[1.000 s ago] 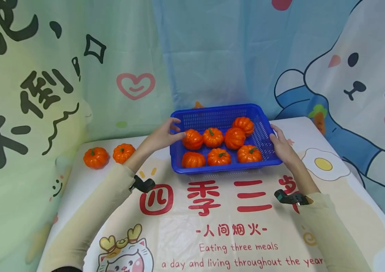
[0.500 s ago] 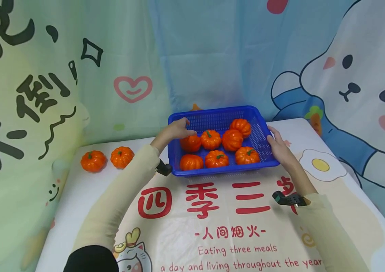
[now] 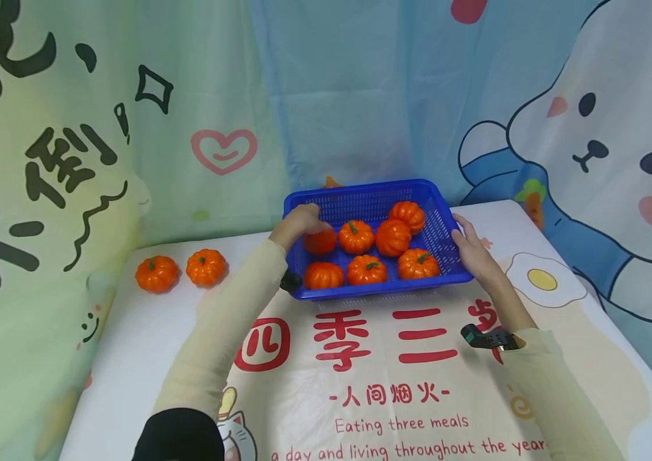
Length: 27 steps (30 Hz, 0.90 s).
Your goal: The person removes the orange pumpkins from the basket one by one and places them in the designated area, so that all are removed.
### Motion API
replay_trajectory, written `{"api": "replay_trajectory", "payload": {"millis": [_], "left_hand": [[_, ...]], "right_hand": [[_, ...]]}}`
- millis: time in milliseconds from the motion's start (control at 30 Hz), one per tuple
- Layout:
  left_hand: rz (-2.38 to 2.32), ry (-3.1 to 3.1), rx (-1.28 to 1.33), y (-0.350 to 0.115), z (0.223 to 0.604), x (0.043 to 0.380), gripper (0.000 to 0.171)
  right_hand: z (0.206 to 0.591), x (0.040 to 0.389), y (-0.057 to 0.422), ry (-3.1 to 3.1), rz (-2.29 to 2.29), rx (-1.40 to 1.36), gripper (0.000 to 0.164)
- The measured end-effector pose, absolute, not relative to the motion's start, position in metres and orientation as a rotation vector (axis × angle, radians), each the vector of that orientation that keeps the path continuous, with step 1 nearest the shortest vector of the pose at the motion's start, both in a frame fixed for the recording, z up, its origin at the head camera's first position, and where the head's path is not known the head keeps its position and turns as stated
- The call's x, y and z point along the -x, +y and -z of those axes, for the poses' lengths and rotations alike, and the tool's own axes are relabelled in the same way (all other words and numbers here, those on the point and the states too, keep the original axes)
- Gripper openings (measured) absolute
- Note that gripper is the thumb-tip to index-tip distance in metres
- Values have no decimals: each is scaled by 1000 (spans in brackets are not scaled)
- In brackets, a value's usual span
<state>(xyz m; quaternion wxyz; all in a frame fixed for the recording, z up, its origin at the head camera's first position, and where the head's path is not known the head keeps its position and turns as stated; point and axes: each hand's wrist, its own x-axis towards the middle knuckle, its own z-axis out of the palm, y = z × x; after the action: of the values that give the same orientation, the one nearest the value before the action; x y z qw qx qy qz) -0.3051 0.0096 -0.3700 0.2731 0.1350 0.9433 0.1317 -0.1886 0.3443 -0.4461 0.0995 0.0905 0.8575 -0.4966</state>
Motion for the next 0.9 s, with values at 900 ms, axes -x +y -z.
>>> {"api": "replay_trajectory", "payload": {"millis": [900], "left_hand": [[-339, 2550, -505, 9, 379, 298, 43]], "right_hand": [[448, 188, 346, 2538, 1521, -231, 58]]}}
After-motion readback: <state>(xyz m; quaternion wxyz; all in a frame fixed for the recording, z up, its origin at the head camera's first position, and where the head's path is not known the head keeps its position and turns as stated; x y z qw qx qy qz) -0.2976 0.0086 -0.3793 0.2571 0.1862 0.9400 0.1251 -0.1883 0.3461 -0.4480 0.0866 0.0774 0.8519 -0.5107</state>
